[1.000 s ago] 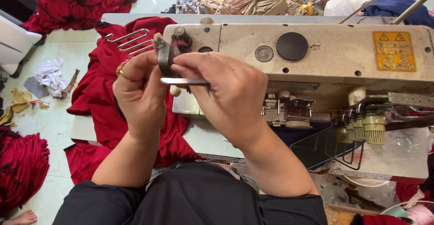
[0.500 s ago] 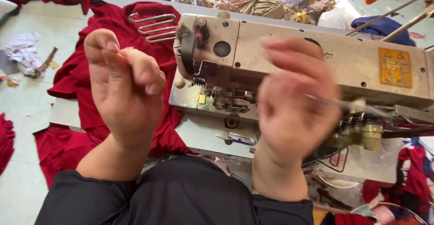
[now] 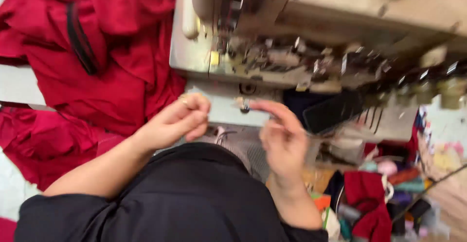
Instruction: Using tweezers to thread an industrial sewing machine and adjusting the thread through various guides and tensioners.
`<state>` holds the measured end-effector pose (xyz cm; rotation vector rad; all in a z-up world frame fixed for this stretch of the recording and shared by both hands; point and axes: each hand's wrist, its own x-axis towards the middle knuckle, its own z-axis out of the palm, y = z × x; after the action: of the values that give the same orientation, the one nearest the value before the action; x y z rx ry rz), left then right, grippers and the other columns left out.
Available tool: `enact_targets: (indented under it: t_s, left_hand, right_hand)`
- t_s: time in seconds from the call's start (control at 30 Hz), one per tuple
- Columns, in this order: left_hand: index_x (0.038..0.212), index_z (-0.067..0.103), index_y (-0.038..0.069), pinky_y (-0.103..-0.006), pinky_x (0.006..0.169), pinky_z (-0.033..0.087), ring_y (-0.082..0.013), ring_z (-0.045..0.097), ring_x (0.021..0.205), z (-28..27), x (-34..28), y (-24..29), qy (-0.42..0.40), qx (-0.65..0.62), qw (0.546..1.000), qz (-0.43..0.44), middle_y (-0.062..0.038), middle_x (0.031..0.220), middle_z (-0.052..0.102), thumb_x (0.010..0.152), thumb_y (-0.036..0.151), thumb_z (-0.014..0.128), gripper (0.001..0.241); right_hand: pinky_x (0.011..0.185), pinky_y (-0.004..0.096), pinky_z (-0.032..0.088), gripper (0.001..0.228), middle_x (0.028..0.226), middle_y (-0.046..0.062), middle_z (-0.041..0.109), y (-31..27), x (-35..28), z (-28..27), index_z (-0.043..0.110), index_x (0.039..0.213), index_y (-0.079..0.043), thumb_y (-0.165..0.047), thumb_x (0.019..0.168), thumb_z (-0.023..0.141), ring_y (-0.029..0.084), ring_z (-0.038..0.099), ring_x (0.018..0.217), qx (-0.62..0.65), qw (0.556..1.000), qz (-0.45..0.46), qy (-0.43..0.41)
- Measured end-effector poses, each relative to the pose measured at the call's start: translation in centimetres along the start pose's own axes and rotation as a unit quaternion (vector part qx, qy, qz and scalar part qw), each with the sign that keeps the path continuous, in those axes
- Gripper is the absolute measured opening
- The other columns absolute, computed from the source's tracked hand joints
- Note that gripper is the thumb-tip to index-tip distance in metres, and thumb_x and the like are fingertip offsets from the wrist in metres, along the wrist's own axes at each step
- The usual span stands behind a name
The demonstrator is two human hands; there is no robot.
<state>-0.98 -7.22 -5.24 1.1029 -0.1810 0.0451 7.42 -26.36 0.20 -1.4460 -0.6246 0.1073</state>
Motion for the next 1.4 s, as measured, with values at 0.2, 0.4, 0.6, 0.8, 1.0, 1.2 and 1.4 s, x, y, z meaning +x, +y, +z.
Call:
enact_targets:
  t_s: [0.2, 0.4, 0.6, 0.8, 1.0, 1.2, 1.4]
  left_hand:
    - [0.099, 0.050, 0.006, -0.0212, 0.059, 0.042, -0.0084, 0.050, 0.056, -2.0, -2.3, -5.5, -0.026, -0.024, 0.994, -0.106, -0.004, 0.060, 0.059, 0.097, 0.014, 0.043, 0.011]
    - [0.101, 0.053, 0.004, -0.0191, 0.055, 0.048, -0.0066, 0.055, 0.058, -5.2, -2.4, -2.4, 0.053, 0.071, 0.993, -0.081, -0.005, 0.068, 0.064, 0.094, 0.010, 0.050, 0.009]
    - [0.118, 0.055, 0.010, -0.0325, 0.081, 0.052, -0.0229, 0.061, 0.092, -3.3, -1.4, 2.3, 0.064, 0.279, 0.955, 0.071, -0.003, 0.098, 0.069, 0.076, 0.027, 0.075, 0.050]
    - [0.101, 0.053, 0.009, -0.0176, 0.067, 0.055, -0.0053, 0.065, 0.069, -2.6, -1.5, 2.2, 0.132, 0.189, 0.973, 0.018, -0.003, 0.081, 0.072, 0.082, 0.009, 0.072, 0.027]
    - [0.102, 0.051, 0.003, -0.0203, 0.070, 0.057, -0.0096, 0.066, 0.074, -2.0, -1.5, 0.9, 0.177, 0.119, 0.977, -0.002, -0.012, 0.083, 0.071, 0.082, 0.002, 0.070, 0.028]
    - [0.104, 0.037, 0.009, -0.0208, 0.055, 0.059, -0.0131, 0.068, 0.077, -1.1, -1.7, 1.4, 0.214, 0.114, 0.970, 0.004, -0.012, 0.095, 0.068, 0.090, 0.006, 0.058, 0.025]
    - [0.101, 0.062, 0.010, -0.0302, 0.077, 0.050, -0.0182, 0.069, 0.077, -2.7, -1.1, 0.5, 0.061, 0.380, 0.905, 0.183, -0.014, 0.116, 0.061, 0.095, -0.005, 0.051, 0.020]
  right_hand:
    - [0.050, 0.023, 0.049, 0.010, 0.064, 0.011, 0.065, 3.8, -1.2, 4.5, 0.067, 0.077, 0.003, -0.007, 0.079, 0.068, 0.016, 0.055, 0.048, -0.024, 0.999, -0.006, -0.047]
    - [0.058, 0.030, 0.049, 0.007, 0.074, 0.012, 0.064, 5.1, -2.5, 6.9, 0.066, 0.077, 0.001, -0.003, 0.076, 0.071, 0.021, 0.057, 0.061, -0.036, 0.993, -0.039, -0.103]
    - [0.061, 0.037, 0.049, 0.007, 0.074, 0.015, 0.062, 6.7, -4.2, 8.0, 0.063, 0.078, 0.002, 0.004, 0.076, 0.069, 0.030, 0.059, 0.065, -0.132, 0.984, -0.063, -0.103]
    - [0.059, 0.032, 0.047, 0.015, 0.078, 0.006, 0.066, 8.9, -4.1, 3.0, 0.070, 0.090, -0.013, -0.001, 0.083, 0.063, 0.025, 0.063, 0.064, -0.528, 0.834, -0.119, -0.109]
    - [0.062, 0.032, 0.048, 0.014, 0.092, -0.001, 0.065, 12.4, -2.9, -1.7, 0.070, 0.100, -0.020, -0.025, 0.088, 0.065, 0.022, 0.059, 0.070, -0.623, 0.751, -0.186, -0.113]
    - [0.072, 0.041, 0.043, 0.017, 0.087, 0.013, 0.061, 10.5, -2.9, -0.9, 0.060, 0.095, 0.000, -0.010, 0.095, 0.046, 0.032, 0.051, 0.088, -0.535, 0.836, -0.081, -0.091]
    - [0.051, 0.025, 0.051, 0.029, 0.069, 0.013, 0.053, 6.0, -4.1, 1.7, 0.043, 0.122, -0.008, -0.021, 0.096, 0.043, 0.018, 0.057, 0.057, 0.001, 0.957, 0.289, -0.034]
